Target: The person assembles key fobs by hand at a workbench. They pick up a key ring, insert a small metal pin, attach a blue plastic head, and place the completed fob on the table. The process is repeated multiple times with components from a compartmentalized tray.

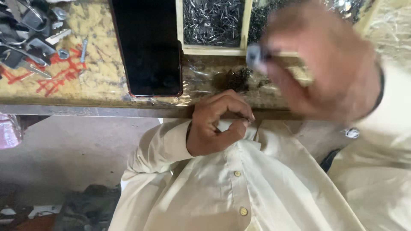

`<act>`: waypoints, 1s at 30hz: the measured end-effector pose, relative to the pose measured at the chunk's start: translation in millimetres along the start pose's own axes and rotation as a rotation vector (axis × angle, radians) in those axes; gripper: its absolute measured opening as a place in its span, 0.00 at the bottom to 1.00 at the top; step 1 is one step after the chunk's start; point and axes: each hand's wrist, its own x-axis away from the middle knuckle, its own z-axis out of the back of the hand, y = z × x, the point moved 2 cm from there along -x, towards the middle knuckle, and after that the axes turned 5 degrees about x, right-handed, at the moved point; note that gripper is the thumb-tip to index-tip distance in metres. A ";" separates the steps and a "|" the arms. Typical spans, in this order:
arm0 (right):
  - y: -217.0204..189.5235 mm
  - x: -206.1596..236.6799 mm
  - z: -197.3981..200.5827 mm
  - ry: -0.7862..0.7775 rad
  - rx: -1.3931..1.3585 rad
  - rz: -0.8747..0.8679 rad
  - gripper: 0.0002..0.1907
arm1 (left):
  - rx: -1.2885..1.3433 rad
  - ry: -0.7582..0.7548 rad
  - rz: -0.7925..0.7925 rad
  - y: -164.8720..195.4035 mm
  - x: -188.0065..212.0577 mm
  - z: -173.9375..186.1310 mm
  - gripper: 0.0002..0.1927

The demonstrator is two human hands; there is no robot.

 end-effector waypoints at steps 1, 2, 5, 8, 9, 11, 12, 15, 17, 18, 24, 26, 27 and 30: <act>-11.2 26.6 -8.8 0.019 -0.181 -0.020 0.20 | -0.029 -0.003 -0.014 2.1 2.0 1.1 0.05; -18.3 56.2 -20.8 -0.022 -0.320 -0.094 0.21 | -0.054 -0.008 -0.030 4.3 4.0 1.8 0.04; -31.6 125.2 -46.9 -0.035 -0.460 -0.290 0.21 | -0.062 -0.035 -0.026 9.6 8.2 2.1 0.04; -42.9 143.1 -62.3 0.101 -0.395 -0.391 0.17 | -0.059 -0.072 0.026 13.2 8.5 0.6 0.04; -44.2 141.3 -63.9 0.109 -0.498 -0.456 0.17 | -0.057 -0.089 0.037 14.5 7.8 -0.2 0.04; -46.0 135.3 -64.9 0.081 -0.562 -0.502 0.18 | -0.008 -0.175 0.134 15.7 5.6 -3.2 0.02; -46.8 133.6 -65.1 0.043 -0.526 -0.484 0.19 | 0.010 -0.209 0.183 16.6 4.3 -4.7 0.02; -44.9 141.5 -65.9 0.126 -0.395 -0.404 0.19 | 0.030 -0.095 0.237 21.8 -0.8 -6.1 0.01; -42.3 154.1 -70.9 0.179 -0.391 -0.312 0.18 | -0.039 -0.112 0.325 24.8 -3.5 -8.7 0.03; -40.7 160.4 -74.4 0.171 -0.441 -0.256 0.19 | -0.069 -0.119 0.376 26.3 -4.8 -9.8 0.03; -37.7 162.9 -74.9 0.142 -0.428 -0.079 0.21 | -0.017 -0.210 0.668 32.2 -11.6 -12.6 0.05; -39.3 153.4 -71.2 0.172 -0.389 -0.031 0.21 | -0.058 -0.214 0.665 33.5 -14.2 -12.0 0.04; -40.7 149.1 -69.7 0.191 -0.324 -0.014 0.20 | -0.073 -0.222 0.669 33.7 -14.9 -12.2 0.04; -43.3 143.4 -66.1 0.206 -0.216 0.080 0.19 | -0.061 -0.164 0.508 35.7 -16.5 -13.4 0.05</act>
